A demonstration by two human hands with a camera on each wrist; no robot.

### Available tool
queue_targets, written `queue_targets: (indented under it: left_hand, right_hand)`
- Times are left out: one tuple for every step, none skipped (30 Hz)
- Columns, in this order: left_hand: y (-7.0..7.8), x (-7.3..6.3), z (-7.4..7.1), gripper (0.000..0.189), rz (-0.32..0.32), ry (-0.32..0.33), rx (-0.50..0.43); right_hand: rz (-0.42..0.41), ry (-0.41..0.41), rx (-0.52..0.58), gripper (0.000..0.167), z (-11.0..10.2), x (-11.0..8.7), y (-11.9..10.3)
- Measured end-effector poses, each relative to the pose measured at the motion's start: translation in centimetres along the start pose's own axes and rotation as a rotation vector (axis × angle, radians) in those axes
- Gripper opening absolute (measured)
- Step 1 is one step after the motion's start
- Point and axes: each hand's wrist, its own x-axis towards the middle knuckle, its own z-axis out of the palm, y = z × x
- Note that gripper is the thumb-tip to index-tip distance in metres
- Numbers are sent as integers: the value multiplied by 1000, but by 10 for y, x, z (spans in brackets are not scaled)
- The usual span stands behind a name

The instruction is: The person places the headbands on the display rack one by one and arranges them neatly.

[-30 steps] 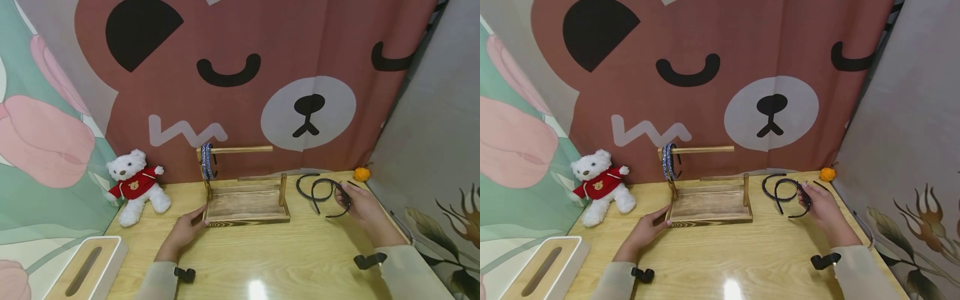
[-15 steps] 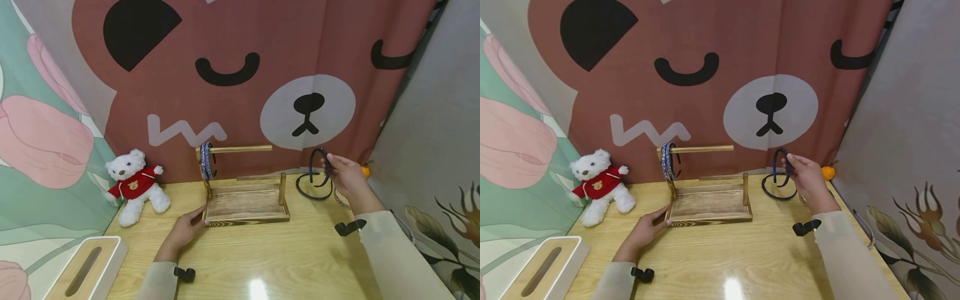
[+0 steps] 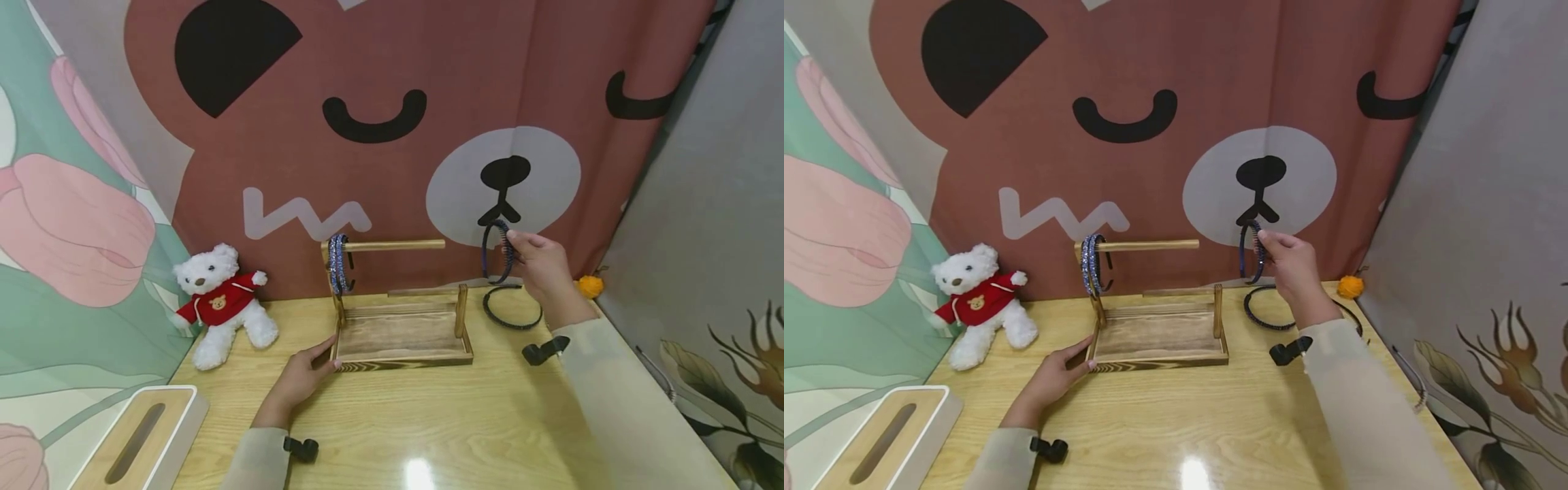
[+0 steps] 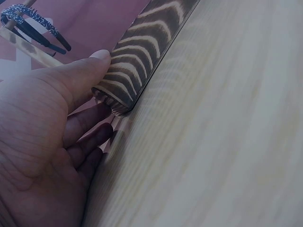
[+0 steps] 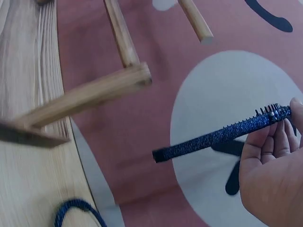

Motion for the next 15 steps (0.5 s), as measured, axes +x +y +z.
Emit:
queue_targets:
  left_hand:
    - [0, 0, 0, 63, -3, -1, 1]
    - [0, 0, 0, 63, -6, 0, 0]
    - [0, 0, 0, 63, -5, 1, 2]
    - [-1, 0, 0, 63, -5, 3, 1]
    - [-1, 0, 0, 63, -7, 4, -4]
    - [-1, 0, 0, 63, -9, 6, -7]
    - [-1, 0, 0, 63, -8, 5, -9]
    - [-1, 0, 0, 63, -7, 4, -10]
    - [-1, 0, 0, 63, -3, 3, -11]
    - [-1, 0, 0, 63, -7, 0, -15]
    - [-1, 0, 0, 63, -9, -3, -19]
    - [0, 0, 0, 63, -5, -5, -16]
    - [0, 1, 1, 63, -1, -6, -14]
    - [0, 1, 1, 63, 1, -6, -14]
    - [1, 1, 1, 63, 3, -5, -13]
  right_hand:
    - [-1, 1, -8, 14, 5, 1, 2]
    - [-1, 2, -18, 14, 10, 1, 4]
    - [-4, 4, -31, 16, 16, 1, 6]
    - [-7, 3, -32, 16, 22, 2, 9]
    - [-13, 5, -38, 19, 29, 2, 12]
    - [-13, 4, -42, 21, 36, 2, 15]
    - [-10, 6, -47, 24, 42, 3, 18]
    - [-8, 11, -55, 27, 50, 3, 21]
    - [-5, 15, -50, 29, 57, 3, 24]
    - [-4, 20, -48, 31, 64, 3, 28]
    - [-2, 24, -53, 34, 71, 3, 31]
    - [-1, 27, -56, 34, 77, 3, 35]
    - [-2, 30, -59, 35, 85, 2, 38]
    - [-7, 31, -68, 36, 92, 1, 42]
    - [-10, 30, -81, 35, 100, 0, 45]
